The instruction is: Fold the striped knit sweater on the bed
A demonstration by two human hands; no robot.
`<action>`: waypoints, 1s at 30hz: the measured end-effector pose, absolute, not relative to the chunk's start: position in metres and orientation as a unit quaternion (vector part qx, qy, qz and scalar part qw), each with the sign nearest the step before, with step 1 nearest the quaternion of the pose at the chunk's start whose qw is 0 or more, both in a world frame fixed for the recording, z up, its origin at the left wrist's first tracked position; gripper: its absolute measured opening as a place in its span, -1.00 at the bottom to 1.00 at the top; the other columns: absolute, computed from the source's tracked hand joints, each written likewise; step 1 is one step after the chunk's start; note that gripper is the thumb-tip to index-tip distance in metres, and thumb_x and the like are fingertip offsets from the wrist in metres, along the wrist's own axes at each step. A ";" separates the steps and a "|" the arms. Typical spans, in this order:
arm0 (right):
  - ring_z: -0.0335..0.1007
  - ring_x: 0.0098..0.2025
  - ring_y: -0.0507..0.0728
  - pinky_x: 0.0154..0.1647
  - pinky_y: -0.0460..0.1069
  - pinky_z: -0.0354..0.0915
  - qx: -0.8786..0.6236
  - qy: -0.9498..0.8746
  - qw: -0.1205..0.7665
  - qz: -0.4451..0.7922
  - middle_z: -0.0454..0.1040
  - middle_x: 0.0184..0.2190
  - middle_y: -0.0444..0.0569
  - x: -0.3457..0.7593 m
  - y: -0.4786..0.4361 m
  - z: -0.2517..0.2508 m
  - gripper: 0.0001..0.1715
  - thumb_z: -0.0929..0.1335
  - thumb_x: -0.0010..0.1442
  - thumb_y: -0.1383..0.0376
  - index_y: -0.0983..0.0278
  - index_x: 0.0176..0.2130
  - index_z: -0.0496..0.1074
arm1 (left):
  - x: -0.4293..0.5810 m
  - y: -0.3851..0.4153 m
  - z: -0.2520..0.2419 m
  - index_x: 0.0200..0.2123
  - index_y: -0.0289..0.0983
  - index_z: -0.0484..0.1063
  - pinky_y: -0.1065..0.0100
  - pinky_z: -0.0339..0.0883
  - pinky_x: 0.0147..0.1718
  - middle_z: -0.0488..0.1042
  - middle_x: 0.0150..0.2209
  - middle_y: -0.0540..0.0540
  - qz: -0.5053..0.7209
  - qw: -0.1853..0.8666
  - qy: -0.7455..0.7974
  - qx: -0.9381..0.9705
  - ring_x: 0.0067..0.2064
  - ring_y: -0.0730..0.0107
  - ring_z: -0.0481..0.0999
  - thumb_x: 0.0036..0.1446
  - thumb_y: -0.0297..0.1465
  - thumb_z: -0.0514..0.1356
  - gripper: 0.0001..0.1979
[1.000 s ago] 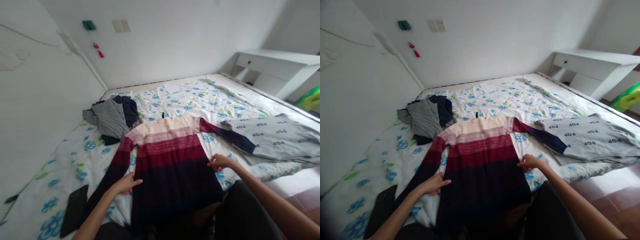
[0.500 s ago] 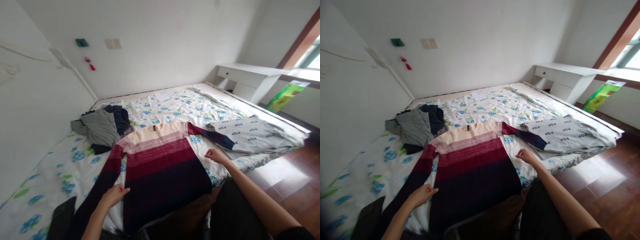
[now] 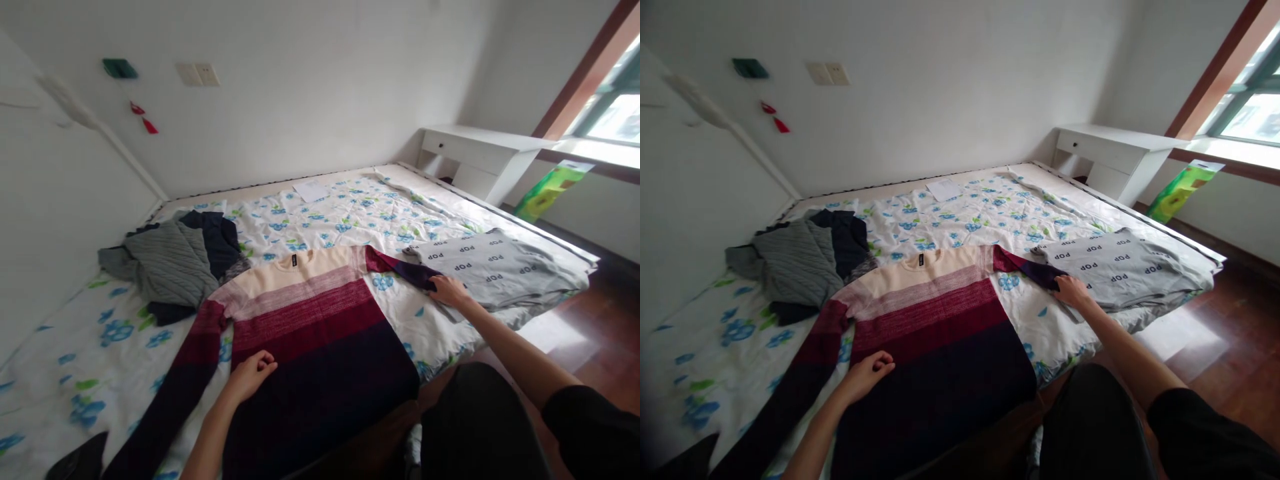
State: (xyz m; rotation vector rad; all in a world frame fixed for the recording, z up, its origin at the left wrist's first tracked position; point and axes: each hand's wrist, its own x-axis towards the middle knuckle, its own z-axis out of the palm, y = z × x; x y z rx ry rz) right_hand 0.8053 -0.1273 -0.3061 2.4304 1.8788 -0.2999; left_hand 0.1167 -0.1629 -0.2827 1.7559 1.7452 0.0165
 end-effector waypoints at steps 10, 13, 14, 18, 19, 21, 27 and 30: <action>0.66 -0.15 0.28 -0.07 0.01 0.42 0.795 0.578 -0.044 -0.180 0.71 -0.34 0.07 0.860 -0.104 -0.291 -0.72 0.54 0.32 0.09 0.26 -0.24 0.76 | 0.118 -0.159 -0.287 -0.15 -0.14 0.55 0.23 0.41 -0.08 0.71 -0.21 -0.10 -0.009 0.323 0.667 0.671 -0.13 0.08 0.73 0.27 -0.03 0.16 -0.66; 0.67 -0.04 0.32 -0.01 0.03 0.43 0.772 0.619 -0.016 -0.143 0.76 -0.08 0.13 0.838 -0.112 -0.299 -0.65 0.56 0.31 0.04 0.24 -0.08 0.75 | 0.118 -0.159 -0.289 -0.16 -0.13 0.55 0.25 0.39 -0.10 0.69 -0.23 -0.07 -0.009 0.316 0.669 0.673 -0.14 0.09 0.71 0.27 -0.03 0.18 -0.67; 0.67 -0.01 0.34 0.00 0.04 0.44 0.772 0.622 0.001 -0.129 0.75 -0.02 0.18 0.829 -0.115 -0.301 -0.60 0.56 0.31 0.03 0.25 -0.02 0.74 | 0.118 -0.159 -0.289 -0.17 -0.12 0.55 0.25 0.39 -0.11 0.69 -0.24 -0.07 -0.010 0.312 0.671 0.673 -0.15 0.10 0.71 0.27 -0.04 0.19 -0.69; 0.69 0.03 0.42 0.01 0.09 0.43 0.793 0.598 0.048 -0.107 0.71 0.04 0.36 0.806 -0.118 -0.301 -0.61 0.48 0.39 0.15 0.35 0.06 0.72 | 0.121 -0.160 -0.287 -0.17 -0.13 0.54 0.28 0.37 -0.16 0.67 -0.27 -0.03 -0.015 0.298 0.678 0.671 -0.20 0.16 0.69 0.30 -0.09 0.18 -0.73; 0.69 0.03 0.43 0.02 0.10 0.43 0.799 0.591 0.049 -0.106 0.71 0.04 0.38 0.805 -0.117 -0.299 -0.64 0.45 0.41 0.19 0.36 0.04 0.73 | 0.122 -0.161 -0.286 -0.17 -0.12 0.54 0.29 0.37 -0.17 0.67 -0.28 -0.03 -0.016 0.297 0.679 0.671 -0.20 0.17 0.69 0.31 -0.10 0.18 -0.74; 0.69 0.04 0.42 0.04 0.11 0.43 0.804 0.584 0.045 -0.104 0.71 0.02 0.39 0.810 -0.115 -0.295 -0.65 0.40 0.44 0.24 0.36 0.01 0.74 | 0.122 -0.161 -0.285 -0.17 -0.12 0.54 0.29 0.37 -0.17 0.67 -0.28 -0.02 -0.015 0.299 0.679 0.670 -0.20 0.18 0.69 0.31 -0.11 0.18 -0.74; 0.66 0.08 0.38 0.04 0.05 0.41 0.751 0.646 0.044 -0.126 0.72 0.09 0.25 0.829 -0.125 -0.302 -0.57 0.52 0.31 0.18 0.30 0.11 0.70 | 0.122 -0.159 -0.286 -0.17 -0.12 0.54 0.28 0.36 -0.15 0.68 -0.27 -0.04 -0.016 0.296 0.677 0.673 -0.19 0.16 0.69 0.32 -0.10 0.17 -0.74; 0.67 0.03 0.34 0.02 0.04 0.39 0.754 0.646 0.028 -0.118 0.74 0.02 0.22 0.832 -0.128 -0.304 -0.61 0.47 0.31 0.31 0.30 0.10 0.72 | 0.123 -0.160 -0.284 -0.18 -0.12 0.53 0.29 0.36 -0.16 0.68 -0.28 -0.03 -0.020 0.294 0.681 0.670 -0.21 0.18 0.68 0.33 -0.11 0.16 -0.75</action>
